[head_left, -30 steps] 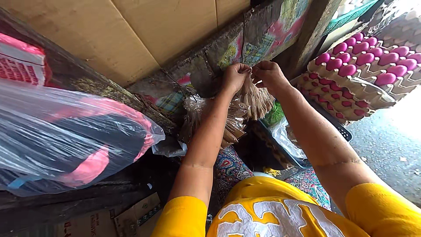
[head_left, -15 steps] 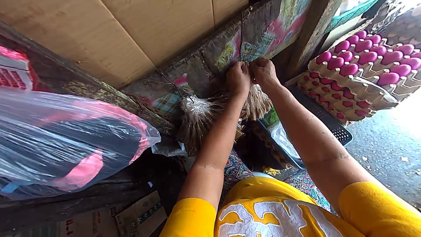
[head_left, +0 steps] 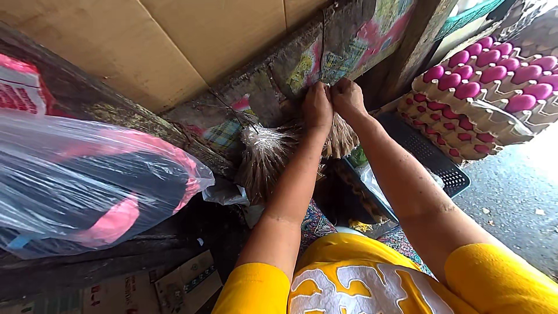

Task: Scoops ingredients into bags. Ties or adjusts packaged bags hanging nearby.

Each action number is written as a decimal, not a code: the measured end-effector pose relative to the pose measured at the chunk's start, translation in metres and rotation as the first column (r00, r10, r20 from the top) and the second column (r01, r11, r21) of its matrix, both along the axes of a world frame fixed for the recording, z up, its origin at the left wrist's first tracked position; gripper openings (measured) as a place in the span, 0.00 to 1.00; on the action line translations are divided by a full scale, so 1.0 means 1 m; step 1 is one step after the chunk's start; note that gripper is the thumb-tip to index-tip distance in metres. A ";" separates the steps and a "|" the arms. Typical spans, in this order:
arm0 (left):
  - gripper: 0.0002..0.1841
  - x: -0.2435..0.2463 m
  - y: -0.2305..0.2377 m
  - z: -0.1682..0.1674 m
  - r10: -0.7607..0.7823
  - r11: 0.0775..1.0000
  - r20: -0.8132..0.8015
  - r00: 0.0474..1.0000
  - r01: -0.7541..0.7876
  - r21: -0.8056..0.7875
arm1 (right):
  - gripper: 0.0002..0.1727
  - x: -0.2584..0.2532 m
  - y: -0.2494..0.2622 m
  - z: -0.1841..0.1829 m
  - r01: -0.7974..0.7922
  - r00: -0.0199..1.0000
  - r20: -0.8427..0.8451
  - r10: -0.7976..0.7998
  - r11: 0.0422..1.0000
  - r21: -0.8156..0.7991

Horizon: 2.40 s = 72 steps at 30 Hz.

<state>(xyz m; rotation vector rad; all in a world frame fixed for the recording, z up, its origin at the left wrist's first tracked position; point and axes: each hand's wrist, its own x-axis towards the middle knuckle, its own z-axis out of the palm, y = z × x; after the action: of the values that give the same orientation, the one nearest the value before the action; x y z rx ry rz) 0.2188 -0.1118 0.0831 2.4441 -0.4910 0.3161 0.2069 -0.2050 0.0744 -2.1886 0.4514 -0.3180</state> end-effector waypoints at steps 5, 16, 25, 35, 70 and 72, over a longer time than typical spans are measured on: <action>0.14 0.000 0.003 -0.003 -0.028 0.999 -0.003 1.000 0.028 0.019 | 0.18 0.001 -0.009 0.006 -0.054 0.994 -0.093 0.053 0.998 -0.013; 0.26 -0.021 0.035 -0.006 -0.016 0.883 -0.229 0.973 0.121 0.453 | 0.16 -0.086 0.015 -0.078 -0.064 0.993 0.095 0.067 0.997 -0.031; 0.27 -0.023 0.014 -0.016 0.099 0.734 -0.080 0.992 -0.019 0.679 | 0.19 -0.122 -0.013 -0.108 -0.033 0.998 -0.065 0.018 0.971 -0.236; 0.27 -0.027 0.020 -0.015 0.008 0.764 -0.191 0.982 0.118 0.635 | 0.30 -0.147 -0.014 -0.132 -0.327 0.939 -0.164 0.302 0.931 -0.163; 0.22 -0.171 0.178 -0.204 -0.691 0.591 -0.723 0.022 -0.558 -0.582 | 0.19 -0.220 -0.240 -0.031 0.392 0.736 -0.371 -0.567 0.803 -0.449; 0.23 -0.170 0.179 -0.207 -0.706 0.582 -0.709 0.014 -0.560 -0.590 | 0.17 -0.219 -0.242 -0.030 0.382 0.741 -0.366 -0.563 0.802 -0.459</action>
<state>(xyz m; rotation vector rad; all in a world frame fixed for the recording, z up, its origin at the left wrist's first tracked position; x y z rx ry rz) 0.0487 0.0672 -0.1234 0.9699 0.2355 -1.1406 -0.0121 -0.4471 0.0446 -2.4760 1.3629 -0.1139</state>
